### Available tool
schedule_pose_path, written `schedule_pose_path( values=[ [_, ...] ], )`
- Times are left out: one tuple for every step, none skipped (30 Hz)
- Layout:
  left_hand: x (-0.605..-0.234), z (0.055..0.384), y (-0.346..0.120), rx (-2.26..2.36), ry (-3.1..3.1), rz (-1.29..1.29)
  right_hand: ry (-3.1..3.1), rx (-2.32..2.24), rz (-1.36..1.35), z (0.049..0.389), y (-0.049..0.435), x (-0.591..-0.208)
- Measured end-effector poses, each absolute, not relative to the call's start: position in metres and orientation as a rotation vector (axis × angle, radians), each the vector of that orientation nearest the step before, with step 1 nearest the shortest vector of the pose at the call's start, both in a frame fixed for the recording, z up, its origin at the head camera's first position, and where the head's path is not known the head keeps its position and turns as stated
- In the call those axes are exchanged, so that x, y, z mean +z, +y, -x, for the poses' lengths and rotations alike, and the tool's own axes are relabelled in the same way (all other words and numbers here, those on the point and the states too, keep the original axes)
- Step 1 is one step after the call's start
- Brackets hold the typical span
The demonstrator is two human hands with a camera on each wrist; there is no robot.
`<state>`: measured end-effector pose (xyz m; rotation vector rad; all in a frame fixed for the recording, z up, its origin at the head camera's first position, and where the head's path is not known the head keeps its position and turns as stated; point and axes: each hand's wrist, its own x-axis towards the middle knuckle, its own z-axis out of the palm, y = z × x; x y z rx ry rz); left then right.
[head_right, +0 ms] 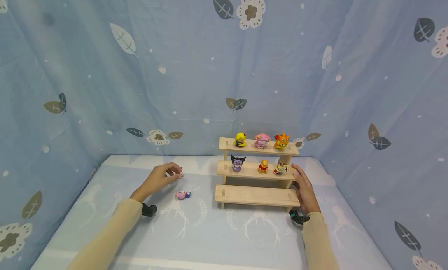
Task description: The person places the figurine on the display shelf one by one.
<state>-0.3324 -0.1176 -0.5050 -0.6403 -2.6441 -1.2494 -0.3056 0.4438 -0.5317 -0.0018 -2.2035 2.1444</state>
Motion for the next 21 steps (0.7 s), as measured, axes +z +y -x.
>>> schedule_pose_path(
  values=[
    [-0.506,0.333,-0.121,-1.247,-2.648,0.607,-2.205,2.143,0.001,0.305,0.443,-0.532],
    [-0.506,0.333,-0.124,-1.245,-2.650,0.574,-2.206,2.141,-0.002,0.305,0.443,-0.532],
    [-0.505,0.333,-0.126,-1.250,-2.650,0.539,-2.209,2.138,-0.006,0.305,0.443,-0.532],
    [-0.505,0.333,-0.129,-1.249,-2.645,0.511,-2.211,2.137,-0.011,0.305,0.443,-0.531],
    [-0.505,0.334,-0.133,-1.239,-2.642,0.484,-2.214,2.135,-0.015,0.305,0.443,-0.531],
    [-0.505,0.334,-0.136,-1.230,-2.635,0.467,-2.216,2.131,-0.019,0.305,0.442,-0.531],
    [-0.505,0.334,-0.139,-1.221,-2.627,0.450,-2.217,2.131,-0.024,0.305,0.442,-0.531],
    [-0.506,0.335,-0.143,-1.214,-2.613,0.437,-2.217,2.135,-0.027,0.305,0.443,-0.530],
    [-0.506,0.336,-0.146,-1.206,-2.604,0.423,-2.216,2.140,-0.030,0.304,0.442,-0.530],
    [-0.507,0.336,-0.150,-1.197,-2.595,0.407,-2.212,2.145,-0.031,0.305,0.442,-0.530],
    [-0.508,0.337,-0.153,-1.191,-2.591,0.390,-2.210,2.148,-0.031,0.305,0.442,-0.530],
    [-0.509,0.338,-0.156,-1.194,-2.586,0.368,-2.207,2.153,-0.032,0.305,0.442,-0.530],
    [-0.510,0.338,-0.159,-1.196,-2.586,0.343,-2.203,2.157,-0.033,0.305,0.442,-0.529],
    [-0.511,0.339,-0.161,-1.194,-2.591,0.320,-2.202,2.159,-0.032,0.305,0.443,-0.529],
    [-0.511,0.340,-0.163,-1.191,-2.602,0.291,-2.201,2.158,-0.032,0.305,0.443,-0.529],
    [-0.512,0.340,-0.165,-1.189,-2.614,0.265,-2.201,2.156,-0.032,0.305,0.443,-0.530],
    [-0.513,0.341,-0.167,-1.184,-2.629,0.239,-2.202,2.155,-0.033,0.305,0.443,-0.530],
    [-0.513,0.342,-0.168,-1.173,-2.646,0.214,-2.203,2.154,-0.034,0.305,0.443,-0.530],
    [-0.514,0.343,-0.168,-1.161,-2.662,0.196,-2.203,2.153,-0.036,0.305,0.443,-0.530],
    [-0.514,0.345,-0.169,-1.144,-2.676,0.183,-2.206,2.150,-0.037,0.305,0.443,-0.530],
    [-0.514,0.346,-0.170,-1.134,-2.690,0.167,-2.206,2.150,-0.039,0.305,0.443,-0.530]
  ],
)
